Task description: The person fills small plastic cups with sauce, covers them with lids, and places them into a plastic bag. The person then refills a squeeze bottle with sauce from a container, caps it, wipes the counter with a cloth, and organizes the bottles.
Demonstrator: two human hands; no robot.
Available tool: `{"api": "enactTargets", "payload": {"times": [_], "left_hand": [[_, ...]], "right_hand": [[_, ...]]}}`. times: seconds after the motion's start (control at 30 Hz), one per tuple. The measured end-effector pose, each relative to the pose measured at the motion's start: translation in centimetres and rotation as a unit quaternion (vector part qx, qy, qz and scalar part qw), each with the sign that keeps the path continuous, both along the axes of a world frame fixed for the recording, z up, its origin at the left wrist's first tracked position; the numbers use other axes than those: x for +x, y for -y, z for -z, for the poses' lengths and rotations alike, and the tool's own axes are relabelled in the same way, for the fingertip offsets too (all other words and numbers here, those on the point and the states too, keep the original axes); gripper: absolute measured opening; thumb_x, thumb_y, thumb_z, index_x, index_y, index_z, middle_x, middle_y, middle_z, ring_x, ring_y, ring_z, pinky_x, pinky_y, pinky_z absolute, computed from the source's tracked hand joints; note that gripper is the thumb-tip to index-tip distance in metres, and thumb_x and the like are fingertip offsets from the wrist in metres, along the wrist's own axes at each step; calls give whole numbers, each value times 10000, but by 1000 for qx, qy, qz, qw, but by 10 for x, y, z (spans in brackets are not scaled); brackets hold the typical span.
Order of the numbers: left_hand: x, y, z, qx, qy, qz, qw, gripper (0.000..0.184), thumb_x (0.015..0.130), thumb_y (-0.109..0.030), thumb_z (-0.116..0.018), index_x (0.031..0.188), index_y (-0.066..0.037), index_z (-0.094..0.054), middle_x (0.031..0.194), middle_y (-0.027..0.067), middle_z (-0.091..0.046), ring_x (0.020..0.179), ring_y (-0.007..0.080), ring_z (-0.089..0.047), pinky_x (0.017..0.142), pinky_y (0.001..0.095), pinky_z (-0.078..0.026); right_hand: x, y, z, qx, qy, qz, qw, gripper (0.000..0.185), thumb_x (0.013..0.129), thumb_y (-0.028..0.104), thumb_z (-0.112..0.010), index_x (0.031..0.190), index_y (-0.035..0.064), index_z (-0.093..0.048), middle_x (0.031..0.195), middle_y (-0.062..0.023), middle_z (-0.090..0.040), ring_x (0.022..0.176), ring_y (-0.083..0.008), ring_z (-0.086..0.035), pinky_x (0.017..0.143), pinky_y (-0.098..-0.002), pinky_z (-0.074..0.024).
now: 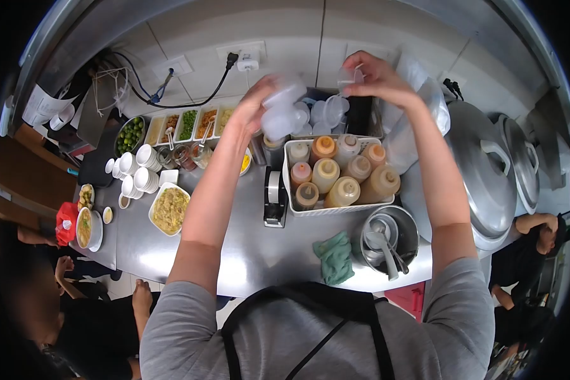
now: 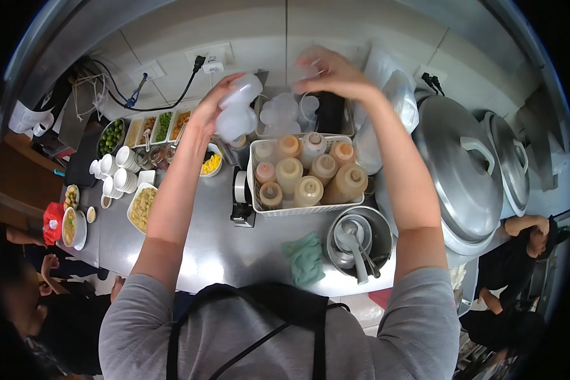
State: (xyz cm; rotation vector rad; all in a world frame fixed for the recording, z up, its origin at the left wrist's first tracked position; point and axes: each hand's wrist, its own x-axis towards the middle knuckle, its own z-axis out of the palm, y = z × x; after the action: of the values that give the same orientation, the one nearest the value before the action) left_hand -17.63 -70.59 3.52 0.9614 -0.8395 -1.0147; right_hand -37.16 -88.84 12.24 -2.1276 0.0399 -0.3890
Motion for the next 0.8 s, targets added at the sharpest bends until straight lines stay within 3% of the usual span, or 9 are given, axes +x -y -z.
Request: {"api": "enactTargets", "payload": {"times": [0.03,0.1,0.17,0.23,0.33,0.43,0.5,0.73,0.8], "left_hand": [[-2,2,1,-22,-1,-39,999,528,777,-210,-559,1245,-32,-391,1102,129,-529,989,216,-534,849,335,-458],[-11,17,4,-5,23,-39,999,503,809,-200,-551,1277,-87,-404,1115,107,-528,1012,192,-514,838,321,-448],[-16,38,3,77,192,-107,973,459,820,-222,-565,1258,-142,-453,1109,76,-533,970,151,-516,789,294,-449],[-10,54,9,85,218,-84,969,443,831,-254,-569,1256,-190,-463,1100,41,-537,915,108,-512,742,268,-441],[0,77,26,85,194,-38,977,407,854,-269,-540,1241,-158,-473,1072,30,-548,893,97,-520,739,264,-451],[0,87,33,141,98,11,985,459,796,-301,-576,1220,-155,-478,1150,9,-528,1022,142,-495,781,298,-418],[-2,91,33,166,52,5,985,357,861,-190,-535,1196,-90,-467,1041,27,-545,929,116,-532,759,263,-467],[21,125,70,37,96,64,993,359,813,-45,-541,1165,-54,-468,1119,53,-521,1000,184,-527,846,308,-428],[27,129,79,71,197,87,974,398,768,19,-515,1160,-40,-482,1153,79,-529,1041,192,-516,887,307,-393]], "right_hand": [[-6,5,-3,-122,-21,65,990,449,648,204,-731,1018,47,-531,957,-27,-552,818,-130,-511,732,-246,-424],[-12,16,5,-125,-12,132,983,436,654,206,-726,1021,50,-549,959,-33,-565,813,-139,-521,724,-257,-436],[-16,25,10,-134,1,197,971,424,659,207,-721,1023,54,-567,961,-39,-577,807,-148,-530,716,-268,-449],[-24,15,15,-143,1,250,958,455,661,218,-718,1055,47,-568,967,-78,-591,826,-168,-557,712,-291,-466],[-44,4,14,-108,66,251,960,457,664,231,-714,1055,43,-570,953,-96,-592,838,-184,-577,700,-290,-470],[-54,0,22,-86,48,261,960,462,666,241,-708,1059,43,-569,947,-113,-593,845,-195,-584,703,-289,-472],[-53,-1,25,-87,44,267,959,460,669,242,-705,1062,46,-569,947,-112,-593,843,-196,-583,704,-289,-472],[-37,4,42,-63,44,232,970,450,679,238,-693,1061,36,-568,984,-111,-587,845,-191,-578,727,-292,-467],[-35,3,43,-61,40,230,970,453,685,232,-687,1075,37,-562,989,-110,-585,851,-189,-575,737,-291,-463]]}}
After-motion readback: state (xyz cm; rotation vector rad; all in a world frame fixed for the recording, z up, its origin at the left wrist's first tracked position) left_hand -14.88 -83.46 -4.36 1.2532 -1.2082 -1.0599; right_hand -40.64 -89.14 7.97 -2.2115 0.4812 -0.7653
